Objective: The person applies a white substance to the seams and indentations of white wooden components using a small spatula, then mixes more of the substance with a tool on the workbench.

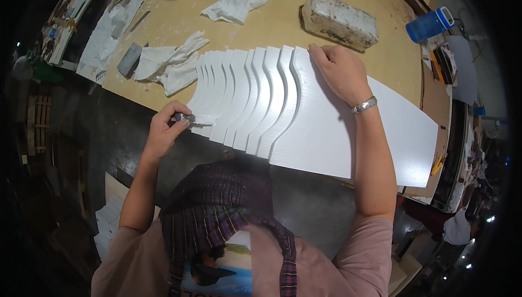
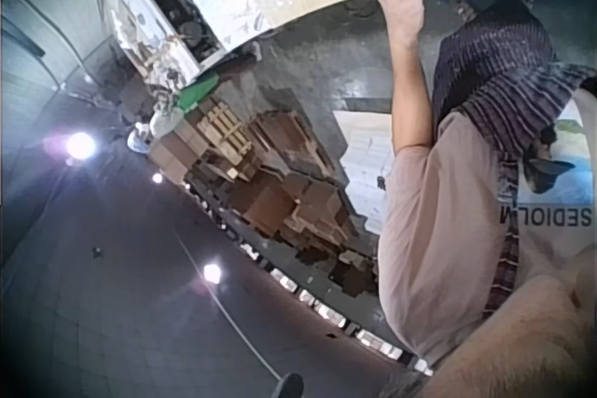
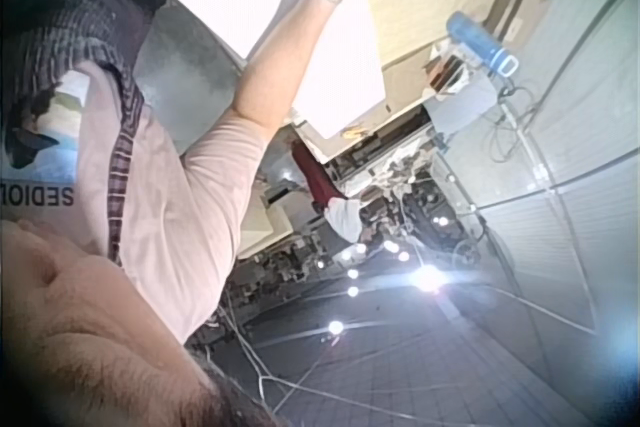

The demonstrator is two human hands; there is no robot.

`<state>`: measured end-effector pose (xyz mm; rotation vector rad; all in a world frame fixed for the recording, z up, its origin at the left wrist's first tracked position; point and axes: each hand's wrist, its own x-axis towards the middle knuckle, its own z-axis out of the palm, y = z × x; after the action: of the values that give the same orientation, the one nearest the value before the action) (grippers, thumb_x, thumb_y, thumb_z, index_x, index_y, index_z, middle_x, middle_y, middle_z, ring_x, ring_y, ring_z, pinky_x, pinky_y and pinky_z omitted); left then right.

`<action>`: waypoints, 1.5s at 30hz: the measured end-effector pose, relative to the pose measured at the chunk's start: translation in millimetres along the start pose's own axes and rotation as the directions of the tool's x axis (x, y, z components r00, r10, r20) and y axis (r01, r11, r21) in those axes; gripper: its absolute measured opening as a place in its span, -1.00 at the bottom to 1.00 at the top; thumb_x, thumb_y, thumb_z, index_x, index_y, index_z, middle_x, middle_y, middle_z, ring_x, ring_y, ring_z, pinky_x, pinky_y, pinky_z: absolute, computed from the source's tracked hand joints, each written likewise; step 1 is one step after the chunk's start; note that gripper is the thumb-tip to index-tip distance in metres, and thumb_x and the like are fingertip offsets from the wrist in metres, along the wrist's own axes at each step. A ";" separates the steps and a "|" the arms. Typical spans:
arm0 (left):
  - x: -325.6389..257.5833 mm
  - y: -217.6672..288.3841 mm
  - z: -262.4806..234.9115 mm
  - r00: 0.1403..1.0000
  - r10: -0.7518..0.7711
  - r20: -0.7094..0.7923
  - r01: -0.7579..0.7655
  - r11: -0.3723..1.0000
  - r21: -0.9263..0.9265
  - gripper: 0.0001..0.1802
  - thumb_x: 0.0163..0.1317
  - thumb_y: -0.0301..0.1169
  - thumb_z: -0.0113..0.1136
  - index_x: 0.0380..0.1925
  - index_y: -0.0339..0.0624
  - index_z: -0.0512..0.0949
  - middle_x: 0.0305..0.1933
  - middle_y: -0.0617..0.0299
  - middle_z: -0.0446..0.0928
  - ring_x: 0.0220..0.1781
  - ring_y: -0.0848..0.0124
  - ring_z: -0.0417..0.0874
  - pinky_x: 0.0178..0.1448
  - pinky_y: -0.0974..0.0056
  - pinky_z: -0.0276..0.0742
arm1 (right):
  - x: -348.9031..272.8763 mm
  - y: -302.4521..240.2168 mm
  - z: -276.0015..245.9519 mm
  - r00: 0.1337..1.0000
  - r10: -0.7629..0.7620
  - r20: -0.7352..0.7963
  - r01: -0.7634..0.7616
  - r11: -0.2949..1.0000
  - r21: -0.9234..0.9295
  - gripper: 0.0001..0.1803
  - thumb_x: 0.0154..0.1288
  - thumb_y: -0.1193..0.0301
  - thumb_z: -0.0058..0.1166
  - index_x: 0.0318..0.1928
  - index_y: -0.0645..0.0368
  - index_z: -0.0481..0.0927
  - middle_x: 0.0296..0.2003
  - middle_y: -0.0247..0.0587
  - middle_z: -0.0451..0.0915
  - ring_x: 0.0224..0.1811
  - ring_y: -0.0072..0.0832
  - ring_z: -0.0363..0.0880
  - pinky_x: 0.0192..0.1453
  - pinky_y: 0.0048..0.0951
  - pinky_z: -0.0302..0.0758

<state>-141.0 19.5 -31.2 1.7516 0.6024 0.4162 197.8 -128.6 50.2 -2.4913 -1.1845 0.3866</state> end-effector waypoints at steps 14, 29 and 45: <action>-3.1 -3.8 6.7 0.989 -0.137 0.051 0.145 0.968 -0.203 -0.89 0.31 -0.51 0.01 -0.38 -0.31 0.48 -0.59 0.38 0.39 -0.53 0.65 0.35 -0.40 0.51 0.25 | -0.7 -3.2 -3.5 1.000 0.020 0.023 -0.019 1.000 -0.018 -0.48 0.33 0.06 -0.14 -0.38 0.32 0.60 -0.59 0.06 0.51 -0.49 -0.10 0.47 -0.28 -0.23 0.40; 11.1 -5.8 13.9 0.977 -0.212 0.032 0.214 0.957 -0.196 -0.84 0.31 -0.47 0.02 -0.45 -0.29 0.49 -0.64 0.39 0.37 -0.58 0.66 0.31 -0.45 0.52 0.20 | -0.2 -5.9 -5.8 0.998 0.033 0.046 -0.031 0.999 -0.037 -0.48 0.32 0.05 -0.14 -0.35 0.31 0.62 -0.54 0.07 0.55 -0.43 -0.09 0.52 -0.24 -0.22 0.42; 41.0 12.0 27.4 0.964 -0.264 0.038 0.267 0.948 -0.174 -0.81 0.30 -0.45 0.03 -0.49 -0.27 0.47 -0.67 0.39 0.35 -0.61 0.66 0.30 -0.52 0.49 0.19 | 0.4 -4.8 -5.7 0.999 0.022 0.037 -0.020 0.999 -0.040 -0.48 0.32 0.05 -0.15 -0.38 0.29 0.63 -0.57 0.05 0.55 -0.46 -0.06 0.50 -0.26 -0.22 0.42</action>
<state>-90.3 20.3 -28.0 1.4777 0.7572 0.2604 197.0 -126.6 57.4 -2.5424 -1.1921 0.4209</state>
